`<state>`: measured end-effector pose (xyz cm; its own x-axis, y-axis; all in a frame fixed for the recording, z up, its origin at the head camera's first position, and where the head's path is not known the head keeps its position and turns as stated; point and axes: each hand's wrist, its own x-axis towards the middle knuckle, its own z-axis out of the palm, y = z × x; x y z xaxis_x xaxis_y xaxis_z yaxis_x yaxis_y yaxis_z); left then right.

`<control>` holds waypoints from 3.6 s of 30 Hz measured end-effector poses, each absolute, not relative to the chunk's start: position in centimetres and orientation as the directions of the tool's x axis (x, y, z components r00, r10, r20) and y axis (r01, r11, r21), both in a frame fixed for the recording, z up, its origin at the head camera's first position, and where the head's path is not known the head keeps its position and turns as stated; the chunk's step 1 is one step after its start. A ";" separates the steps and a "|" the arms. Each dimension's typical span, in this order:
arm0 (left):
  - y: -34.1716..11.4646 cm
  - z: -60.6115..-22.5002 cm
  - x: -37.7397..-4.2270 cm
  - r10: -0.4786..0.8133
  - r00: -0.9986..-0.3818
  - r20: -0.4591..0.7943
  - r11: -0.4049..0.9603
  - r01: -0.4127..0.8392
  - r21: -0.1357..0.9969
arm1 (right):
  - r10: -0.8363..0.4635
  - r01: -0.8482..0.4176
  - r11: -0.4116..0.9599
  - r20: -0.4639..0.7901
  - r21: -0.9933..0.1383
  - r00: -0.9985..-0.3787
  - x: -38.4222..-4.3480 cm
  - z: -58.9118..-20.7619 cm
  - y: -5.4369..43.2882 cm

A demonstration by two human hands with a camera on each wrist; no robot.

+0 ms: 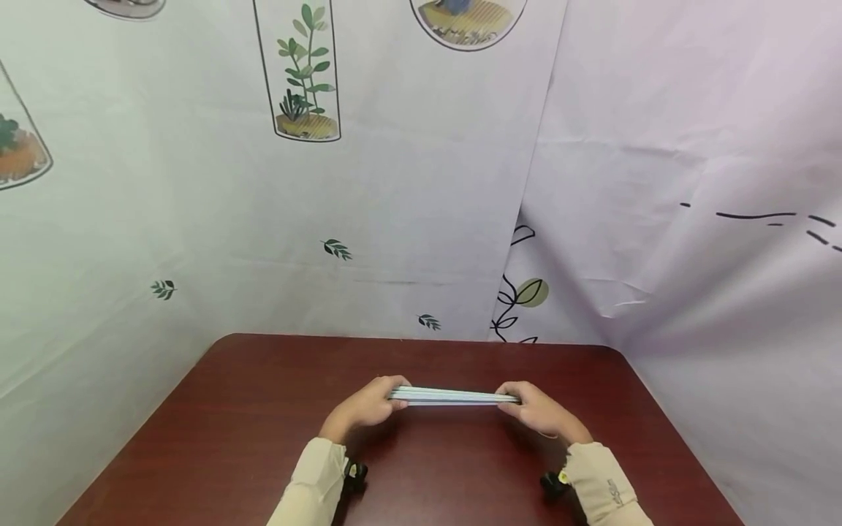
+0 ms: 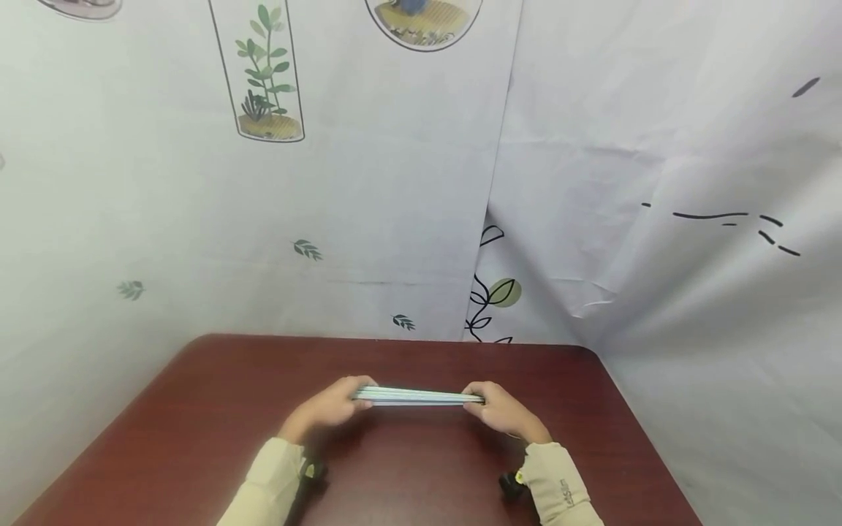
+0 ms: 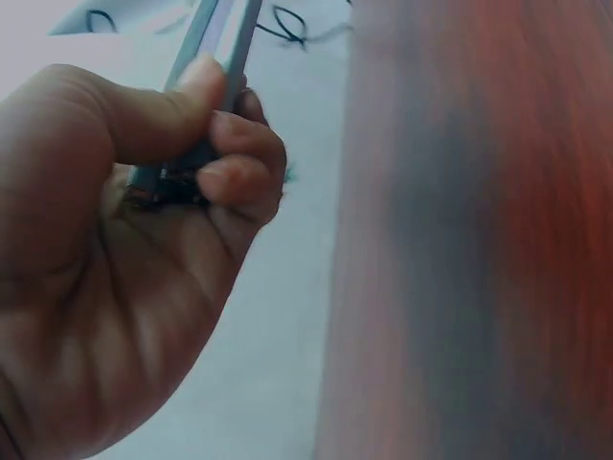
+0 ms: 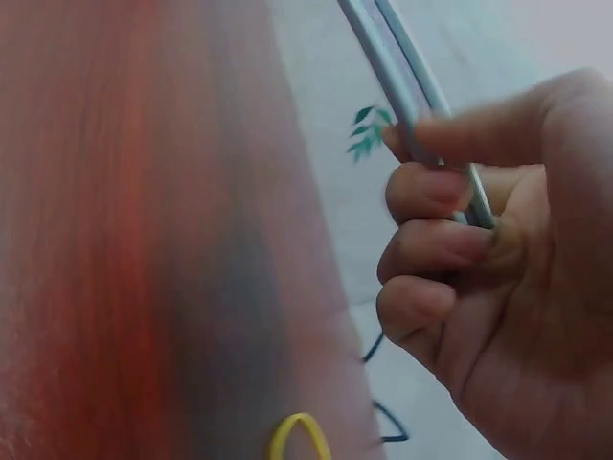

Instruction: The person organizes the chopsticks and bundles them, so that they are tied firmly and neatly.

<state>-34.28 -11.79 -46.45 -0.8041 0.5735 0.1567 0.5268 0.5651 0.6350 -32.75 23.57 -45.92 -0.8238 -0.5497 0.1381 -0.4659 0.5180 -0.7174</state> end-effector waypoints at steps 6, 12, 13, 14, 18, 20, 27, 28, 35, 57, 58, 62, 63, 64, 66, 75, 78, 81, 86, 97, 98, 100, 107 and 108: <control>-11.4 -45.0 -33.1 0.606 -0.778 0.162 0.523 0.544 0.657 | -0.560 -0.513 0.397 0.242 -0.761 -0.792 -31.4 -44.4 23.9; -11.3 -43.9 -32.0 0.609 -0.749 0.260 0.505 0.620 0.600 | -0.510 -0.509 0.391 0.280 -0.767 -0.813 -30.1 -43.1 24.1; -11.3 -43.8 -31.9 0.610 -0.744 0.274 0.505 0.631 0.589 | -0.505 -0.497 0.386 0.272 -0.777 -0.819 -30.0 -43.0 24.2; -11.3 -43.7 -31.8 0.611 -0.739 0.284 0.501 0.639 0.584 | -0.502 -0.486 0.381 0.266 -0.787 -0.823 -29.9 -42.9 24.2; -11.3 -43.3 -31.6 0.610 -0.730 0.309 0.476 0.649 0.593 | -0.504 -0.457 0.357 0.243 -0.815 -0.829 -29.5 -42.7 24.3; -11.2 -43.2 -31.5 0.602 -0.730 0.322 0.471 0.651 0.595 | -0.517 -0.465 0.350 0.247 -0.813 -0.820 -29.5 -42.8 24.2; -11.0 -42.9 -30.8 0.575 -0.709 0.409 0.421 0.685 0.595 | -0.515 -0.492 0.348 0.276 -0.798 -0.812 -29.2 -42.8 24.2; -11.0 -42.9 -30.8 0.566 -0.711 0.416 0.416 0.683 0.600 | -0.511 -0.507 0.352 0.292 -0.787 -0.808 -29.2 -42.7 24.2; -11.3 -43.2 -30.9 0.527 -0.726 0.442 0.379 0.666 0.642 | -0.492 -0.543 0.404 0.326 -0.736 -0.807 -29.2 -42.1 23.9; -11.1 -42.5 -31.2 0.490 -0.768 0.413 0.381 0.614 0.691 | -0.467 -0.533 0.831 0.721 0.159 -0.512 -27.8 -41.8 19.3; -11.1 -42.5 -31.2 0.487 -0.768 0.415 0.379 0.614 0.692 | -0.459 -0.518 0.837 0.741 0.177 -0.489 -27.7 -42.1 18.8; -11.3 -42.3 -31.2 0.470 -0.781 0.411 0.376 0.598 0.707 | -0.438 -0.456 0.861 0.782 0.225 -0.443 -27.7 -43.3 17.4; -11.3 -42.2 -31.2 0.466 -0.784 0.410 0.375 0.595 0.711 | -0.435 -0.442 0.866 0.787 0.233 -0.438 -27.7 -43.6 17.1; -11.3 -42.1 -31.1 0.464 -0.787 0.408 0.372 0.591 0.716 | -0.430 -0.431 0.871 0.792 0.238 -0.432 -27.8 -43.9 17.0; -11.3 -41.9 -31.0 0.459 -0.790 0.406 0.363 0.584 0.726 | -0.421 -0.409 0.879 0.804 0.247 -0.420 -28.1 -44.2 16.8; -11.1 -41.6 -30.7 0.474 -0.782 0.404 0.313 0.579 0.753 | -0.415 -0.423 0.857 0.881 0.295 -0.226 -29.8 -44.2 17.1; -10.9 -41.5 -30.7 0.470 -0.787 0.399 0.307 0.570 0.762 | -0.424 -0.437 0.844 0.886 0.311 -0.187 -30.1 -44.2 17.3; -10.9 -41.5 -30.6 0.469 -0.793 0.389 0.307 0.559 0.770 | -0.432 -0.437 0.839 0.885 0.324 -0.172 -30.3 -44.1 17.3; -10.8 -41.4 -30.5 0.471 -0.805 0.362 0.341 0.544 0.766 | -0.440 -0.447 0.831 0.882 0.331 -0.166 -30.5 -44.1 17.5; -9.4 -40.6 -28.6 0.389 -0.752 0.532 0.747 0.595 0.295 | -0.439 -0.444 0.831 0.884 0.334 -0.158 -30.7 -44.1 17.7; -8.7 -40.5 -28.1 0.386 -0.718 0.579 0.801 0.573 0.176 | -0.435 -0.441 0.834 0.887 0.332 -0.155 -30.7 -44.0 17.7; -7.0 -40.7 -27.4 0.405 -0.637 0.656 0.861 0.508 -0.039 | -0.424 -0.435 0.839 0.894 0.327 -0.146 -30.7 -43.7 17.7; -3.4 -43.5 -27.6 0.348 -0.556 0.755 0.933 0.288 -0.218 | -0.422 -0.373 0.854 0.902 0.362 -0.092 -30.9 -43.1 16.9; -3.2 -43.9 -27.9 0.328 -0.546 0.771 0.940 0.267 -0.211 | -0.426 -0.364 0.855 0.901 0.369 -0.086 -30.9 -43.0 16.7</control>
